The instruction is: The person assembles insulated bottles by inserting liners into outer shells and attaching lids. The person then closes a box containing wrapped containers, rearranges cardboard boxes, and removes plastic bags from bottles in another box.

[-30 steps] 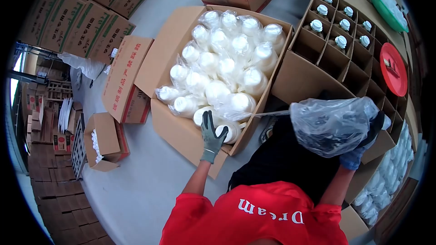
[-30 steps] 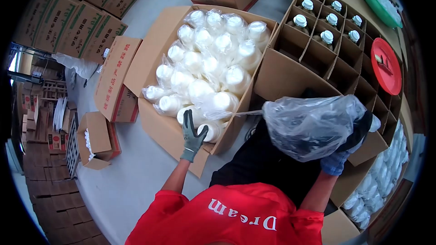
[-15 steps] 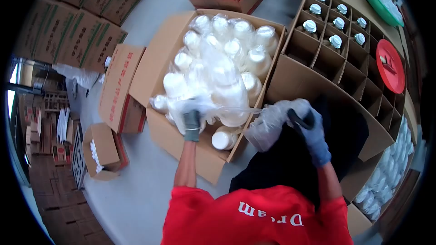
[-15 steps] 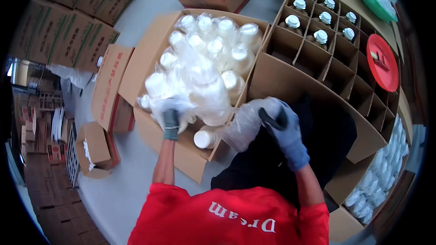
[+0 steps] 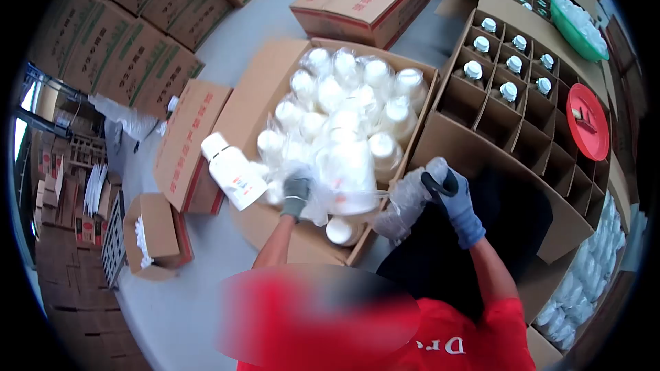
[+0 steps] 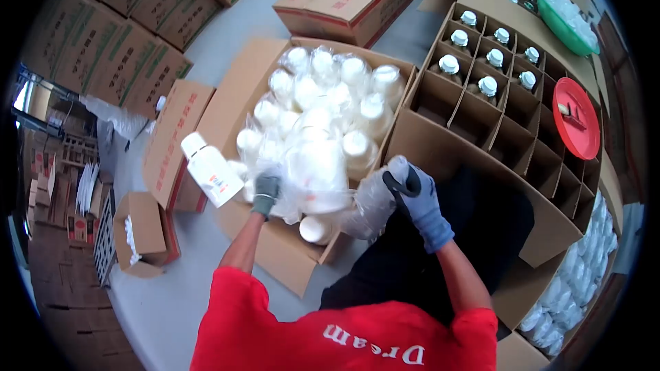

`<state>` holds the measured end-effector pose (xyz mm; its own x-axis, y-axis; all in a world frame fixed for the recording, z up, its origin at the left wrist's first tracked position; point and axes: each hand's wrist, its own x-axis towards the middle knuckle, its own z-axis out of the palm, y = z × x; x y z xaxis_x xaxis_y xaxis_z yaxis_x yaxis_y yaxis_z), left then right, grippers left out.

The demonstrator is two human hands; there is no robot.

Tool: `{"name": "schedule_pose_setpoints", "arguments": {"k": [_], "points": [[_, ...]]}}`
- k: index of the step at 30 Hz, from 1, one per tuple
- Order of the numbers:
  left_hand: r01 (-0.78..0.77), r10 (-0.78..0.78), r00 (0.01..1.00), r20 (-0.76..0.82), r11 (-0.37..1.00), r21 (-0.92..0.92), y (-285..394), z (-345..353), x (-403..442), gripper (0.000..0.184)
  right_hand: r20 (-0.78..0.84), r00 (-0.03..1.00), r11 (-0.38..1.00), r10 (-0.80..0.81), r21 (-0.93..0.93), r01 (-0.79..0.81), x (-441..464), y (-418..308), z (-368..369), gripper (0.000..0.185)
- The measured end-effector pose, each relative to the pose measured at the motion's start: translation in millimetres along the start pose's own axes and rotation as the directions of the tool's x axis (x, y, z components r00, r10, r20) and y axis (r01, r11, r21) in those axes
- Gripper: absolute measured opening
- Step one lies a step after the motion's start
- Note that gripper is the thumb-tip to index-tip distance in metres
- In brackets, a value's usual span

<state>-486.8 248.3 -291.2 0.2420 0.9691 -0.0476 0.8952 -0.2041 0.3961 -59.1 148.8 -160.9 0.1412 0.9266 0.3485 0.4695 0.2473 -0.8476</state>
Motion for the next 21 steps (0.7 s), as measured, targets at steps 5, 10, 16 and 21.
{"name": "schedule_pose_setpoints", "arguments": {"k": [5,10,16,21], "points": [[-0.359,0.314,0.892,-0.326,0.929,-0.089,77.1,-90.5,46.8,0.022,0.055,0.992,0.919,0.110,0.374,-0.122,26.4,-23.1,19.6,0.049],[-0.419,0.384,0.908,-0.169,0.826,-0.376,223.2,-34.7,13.9,0.030,0.420,0.900,0.975,-0.117,0.220,0.024,33.0,-9.6,62.9,0.068],[-0.428,0.465,0.877,-0.125,0.634,-0.644,242.2,-92.2,-50.5,0.063,0.628,0.626,0.615,0.462,0.282,-0.736,13.4,58.2,60.1,0.043],[-0.032,-0.588,0.762,-0.272,0.386,-0.922,138.8,-21.0,-97.6,0.060,0.609,0.728,0.102,0.315,0.741,-0.664,8.7,70.2,66.7,0.038]]}}
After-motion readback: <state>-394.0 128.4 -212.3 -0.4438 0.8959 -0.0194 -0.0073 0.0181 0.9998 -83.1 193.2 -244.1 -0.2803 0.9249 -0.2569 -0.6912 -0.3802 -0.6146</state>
